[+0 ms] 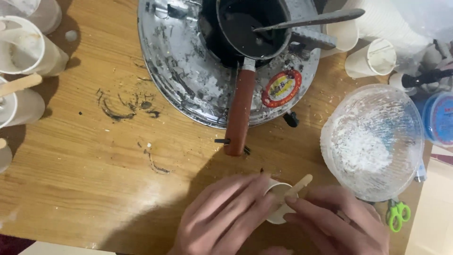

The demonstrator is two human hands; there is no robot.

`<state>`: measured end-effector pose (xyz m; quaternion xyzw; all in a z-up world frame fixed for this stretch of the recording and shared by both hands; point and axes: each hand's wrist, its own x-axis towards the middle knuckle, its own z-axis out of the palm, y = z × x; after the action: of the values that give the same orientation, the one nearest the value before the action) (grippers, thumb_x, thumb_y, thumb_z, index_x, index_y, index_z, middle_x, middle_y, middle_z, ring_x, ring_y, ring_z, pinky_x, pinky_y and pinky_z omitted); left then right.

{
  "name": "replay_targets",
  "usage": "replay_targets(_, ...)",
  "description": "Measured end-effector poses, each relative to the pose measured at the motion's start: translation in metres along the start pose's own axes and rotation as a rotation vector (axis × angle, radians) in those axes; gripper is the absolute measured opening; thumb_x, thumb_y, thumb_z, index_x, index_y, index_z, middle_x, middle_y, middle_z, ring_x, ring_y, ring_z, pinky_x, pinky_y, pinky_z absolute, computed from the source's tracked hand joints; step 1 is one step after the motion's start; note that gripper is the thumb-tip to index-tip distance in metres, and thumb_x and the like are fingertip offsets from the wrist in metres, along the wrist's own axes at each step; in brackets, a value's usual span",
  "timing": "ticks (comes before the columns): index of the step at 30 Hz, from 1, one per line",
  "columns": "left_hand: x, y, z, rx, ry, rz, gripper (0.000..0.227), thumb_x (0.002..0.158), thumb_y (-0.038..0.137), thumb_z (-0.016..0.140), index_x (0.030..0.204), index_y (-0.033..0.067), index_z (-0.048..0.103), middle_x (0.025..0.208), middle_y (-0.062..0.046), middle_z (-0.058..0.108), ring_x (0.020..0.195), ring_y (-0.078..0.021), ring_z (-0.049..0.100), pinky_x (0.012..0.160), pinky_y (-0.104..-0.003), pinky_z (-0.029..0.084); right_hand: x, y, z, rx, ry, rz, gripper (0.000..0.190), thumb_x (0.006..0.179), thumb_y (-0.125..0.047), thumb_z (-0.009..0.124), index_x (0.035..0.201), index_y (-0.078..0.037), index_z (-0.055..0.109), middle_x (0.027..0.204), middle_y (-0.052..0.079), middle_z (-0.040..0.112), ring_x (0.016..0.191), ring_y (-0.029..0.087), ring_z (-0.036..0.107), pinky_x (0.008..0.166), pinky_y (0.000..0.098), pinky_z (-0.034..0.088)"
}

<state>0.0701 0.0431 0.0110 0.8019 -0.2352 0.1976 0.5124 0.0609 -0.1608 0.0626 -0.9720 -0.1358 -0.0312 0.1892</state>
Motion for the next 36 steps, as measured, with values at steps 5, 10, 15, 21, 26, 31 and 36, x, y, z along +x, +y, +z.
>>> replay_targets(5, -0.03, -0.007, 0.012, 0.213, 0.149, -0.116, 0.029, 0.092, 0.04, 0.068, 0.086, 0.0129, 0.075, 0.064, 0.005, 0.071, 0.052, -0.0091, 0.064, 0.051, -0.029, 0.048, 0.003, -0.006, 0.001, -0.021, -0.015, 0.06, 0.02, 0.075, -0.016, 0.084, 0.094, -0.019, 0.081, 0.094, -0.002, 0.071, 0.068, 0.007, 0.068, 0.066, 0.0211, 0.051)
replay_targets(10, -0.027, -0.005, 0.014, 0.227, 0.177, -0.06, 0.033, 0.101, 0.042, 0.059, 0.092, 0.0146, 0.073, 0.061, 0.008, 0.066, 0.045, -0.0072, 0.051, 0.051, -0.025, 0.039, 0.001, -0.003, 0.009, 0.008, -0.015, 0.018, 0.019, 0.076, -0.018, 0.083, 0.095, -0.019, 0.081, 0.097, -0.002, 0.07, 0.068, 0.006, 0.064, 0.066, 0.0193, 0.05)
replay_targets(15, -0.033, -0.013, 0.014, 0.214, 0.137, 0.027, 0.024, 0.103, 0.038, 0.064, 0.099, 0.0151, 0.071, 0.066, 0.01, 0.064, 0.05, -0.0034, 0.053, 0.055, -0.023, 0.041, 0.001, 0.001, 0.009, -0.003, -0.043, 0.015, 0.016, 0.08, -0.018, 0.079, 0.096, -0.023, 0.081, 0.1, -0.005, 0.069, 0.069, 0.005, 0.062, 0.065, 0.0173, 0.047)
replay_targets(21, -0.035, -0.014, 0.013, 0.158, 0.11, 0.019, 0.017, 0.1, 0.029, 0.071, 0.093, 0.0139, 0.071, 0.074, 0.008, 0.072, 0.053, -0.0037, 0.058, 0.054, -0.023, 0.042, 0.002, 0.001, 0.012, -0.014, -0.02, -0.019, 0.012, 0.082, -0.017, 0.078, 0.093, -0.023, 0.08, 0.098, -0.005, 0.069, 0.064, 0.005, 0.058, 0.062, 0.0189, 0.044)
replay_targets(26, -0.044, -0.02, 0.019, 0.113, 0.108, 0.048, 0.017, 0.093, 0.024, 0.081, 0.093, 0.0144, 0.068, 0.078, 0.007, 0.075, 0.055, -0.0034, 0.059, 0.054, -0.022, 0.043, 0.0, 0.007, 0.012, -0.031, -0.037, -0.067, 0.02, 0.09, -0.012, 0.07, 0.098, -0.028, 0.079, 0.103, -0.004, 0.068, 0.064, 0.005, 0.057, 0.061, 0.0203, 0.042)
replay_targets(31, -0.039, -0.015, 0.012, 0.091, 0.089, 0.017, 0.015, 0.094, 0.02, 0.079, 0.091, 0.0115, 0.067, 0.077, 0.004, 0.074, 0.055, -0.0055, 0.058, 0.056, -0.025, 0.044, 0.004, -0.005, 0.007, -0.022, -0.059, 0.008, 0.018, 0.086, -0.01, 0.073, 0.096, -0.023, 0.081, 0.102, -0.004, 0.068, 0.064, 0.008, 0.055, 0.063, 0.0227, 0.04)
replay_targets(36, -0.04, -0.016, 0.012, 0.068, 0.083, 0.008, 0.014, 0.094, 0.018, 0.078, 0.092, 0.01, 0.067, 0.081, 0.003, 0.076, 0.057, -0.0063, 0.06, 0.057, -0.025, 0.045, 0.003, 0.002, 0.011, -0.032, -0.024, -0.039, 0.019, 0.089, -0.009, 0.071, 0.095, -0.024, 0.081, 0.102, -0.003, 0.068, 0.062, 0.009, 0.052, 0.062, 0.0244, 0.037)
